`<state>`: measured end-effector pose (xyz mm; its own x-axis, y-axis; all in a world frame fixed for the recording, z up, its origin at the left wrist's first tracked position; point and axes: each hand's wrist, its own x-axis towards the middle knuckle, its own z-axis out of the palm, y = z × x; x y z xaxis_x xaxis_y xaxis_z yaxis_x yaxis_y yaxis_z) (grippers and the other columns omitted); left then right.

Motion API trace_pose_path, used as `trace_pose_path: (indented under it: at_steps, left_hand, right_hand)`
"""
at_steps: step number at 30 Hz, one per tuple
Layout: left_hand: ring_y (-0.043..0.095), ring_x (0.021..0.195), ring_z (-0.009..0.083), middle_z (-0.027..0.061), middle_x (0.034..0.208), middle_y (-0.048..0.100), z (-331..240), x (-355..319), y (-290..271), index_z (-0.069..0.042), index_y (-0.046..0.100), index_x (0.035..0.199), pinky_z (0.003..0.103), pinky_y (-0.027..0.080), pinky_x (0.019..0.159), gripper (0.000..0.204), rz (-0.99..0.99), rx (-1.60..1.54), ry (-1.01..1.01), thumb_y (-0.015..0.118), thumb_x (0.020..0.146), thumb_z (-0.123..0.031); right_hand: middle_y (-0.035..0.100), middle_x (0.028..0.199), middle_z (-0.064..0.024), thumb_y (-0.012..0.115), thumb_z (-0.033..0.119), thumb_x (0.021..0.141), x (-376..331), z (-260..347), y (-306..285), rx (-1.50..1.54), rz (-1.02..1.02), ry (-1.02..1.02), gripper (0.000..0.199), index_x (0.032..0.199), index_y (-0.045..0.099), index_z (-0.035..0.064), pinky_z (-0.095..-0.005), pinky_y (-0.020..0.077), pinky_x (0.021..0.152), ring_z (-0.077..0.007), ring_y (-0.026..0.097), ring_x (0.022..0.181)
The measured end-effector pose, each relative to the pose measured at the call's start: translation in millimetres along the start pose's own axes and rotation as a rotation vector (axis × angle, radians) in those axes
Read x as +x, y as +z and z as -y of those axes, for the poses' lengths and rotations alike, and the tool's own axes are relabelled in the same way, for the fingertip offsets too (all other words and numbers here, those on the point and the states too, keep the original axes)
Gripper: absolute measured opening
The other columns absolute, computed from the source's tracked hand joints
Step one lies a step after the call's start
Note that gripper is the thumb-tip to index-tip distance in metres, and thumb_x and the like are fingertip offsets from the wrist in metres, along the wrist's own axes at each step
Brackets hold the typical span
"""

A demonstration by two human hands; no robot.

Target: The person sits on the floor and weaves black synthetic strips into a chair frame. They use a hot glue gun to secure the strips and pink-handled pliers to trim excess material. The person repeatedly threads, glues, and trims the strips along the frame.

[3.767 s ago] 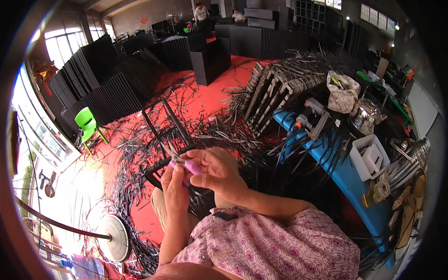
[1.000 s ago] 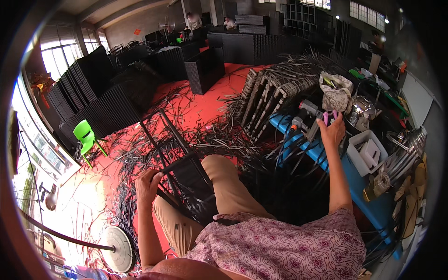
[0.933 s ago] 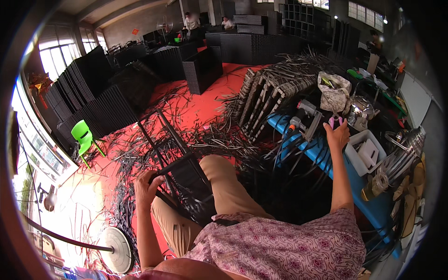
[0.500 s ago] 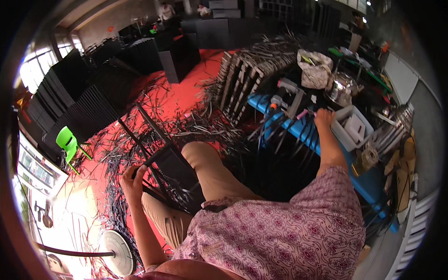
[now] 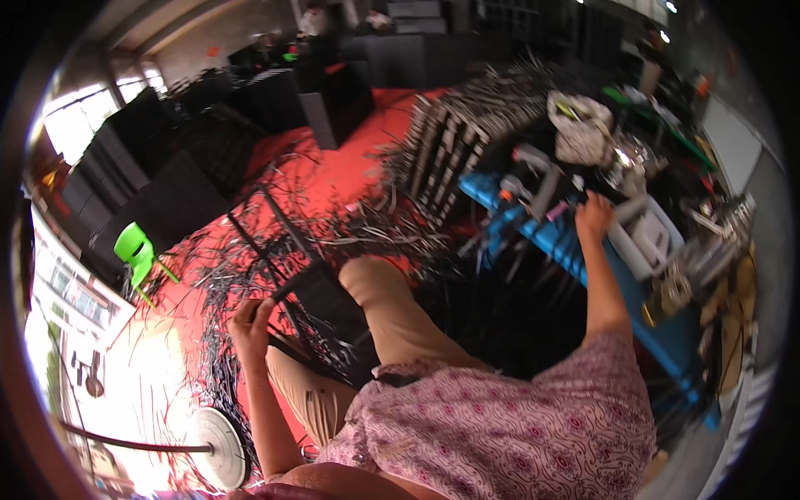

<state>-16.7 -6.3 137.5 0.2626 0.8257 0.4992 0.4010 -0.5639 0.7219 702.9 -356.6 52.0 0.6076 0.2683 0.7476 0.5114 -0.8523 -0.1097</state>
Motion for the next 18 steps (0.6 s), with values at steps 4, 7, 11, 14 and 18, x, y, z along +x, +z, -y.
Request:
trace_pose_path:
  at_steps: [4,7,11,14,18]
  left_hand:
    - [0.065,0.068,0.0289,0.0157,0.072,0.065,-24.8,-6.7,-14.7,0.002,0.072,0.088,0.04,0.047,0.066,0.042,0.012,0.097,-0.084,0.076,0.089,-0.039]
    - [0.066,0.071,0.0296,0.0159,0.073,0.066,-21.8,-8.1,-19.6,0.003,0.072,0.088,0.041,0.048,0.069,0.042,0.02,0.139,-0.06,0.075,0.09,-0.039]
    - [0.064,0.07,0.0332,0.0166,0.074,0.065,-26.1,-9.6,-24.0,0.003,0.073,0.091,0.041,0.048,0.069,0.042,-0.006,0.143,-0.078,0.073,0.09,-0.039]
    - [0.065,0.082,0.0336,0.0156,0.084,0.066,-32.0,-10.1,-20.9,0.0,0.074,0.093,0.042,0.048,0.077,0.037,0.016,0.186,-0.102,0.074,0.091,-0.037]
    - [0.06,0.1,0.0332,0.0123,0.102,0.067,-33.9,-17.9,-5.7,-0.005,0.073,0.105,0.046,0.044,0.091,0.028,-0.144,0.551,0.256,0.069,0.096,-0.031]
  right_hand:
    - [0.06,0.135,-0.0119,0.074,0.014,0.086,-1.0,90.9,-19.6,0.202,-0.012,-0.016,0.049,0.133,0.06,0.0105,-0.0522,0.0399,0.109,-0.0348,0.054,0.13]
    - [0.06,0.135,-0.0137,0.073,0.012,0.087,6.2,158.6,-32.7,0.405,-0.021,-0.153,0.047,0.132,0.061,0.0081,-0.0497,0.0416,0.11,-0.0361,0.054,0.129]
    - [0.06,0.134,-0.0138,0.071,0.011,0.089,-2.3,247.9,-69.5,0.624,0.125,-0.28,0.044,0.132,0.06,0.0063,-0.0469,0.0468,0.107,-0.0368,0.055,0.127]
    - [0.057,0.137,-0.0137,0.07,0.013,0.092,-13.7,280.7,-82.8,0.699,0.211,-0.371,0.046,0.136,0.056,0.0068,-0.0476,0.0491,0.104,-0.0369,0.055,0.127]
    - [0.058,0.136,-0.0156,0.068,0.015,0.096,-34.5,317.2,-108.3,0.813,0.311,-0.471,0.045,0.138,0.055,0.0074,-0.0474,0.0518,0.098,-0.0379,0.06,0.122]
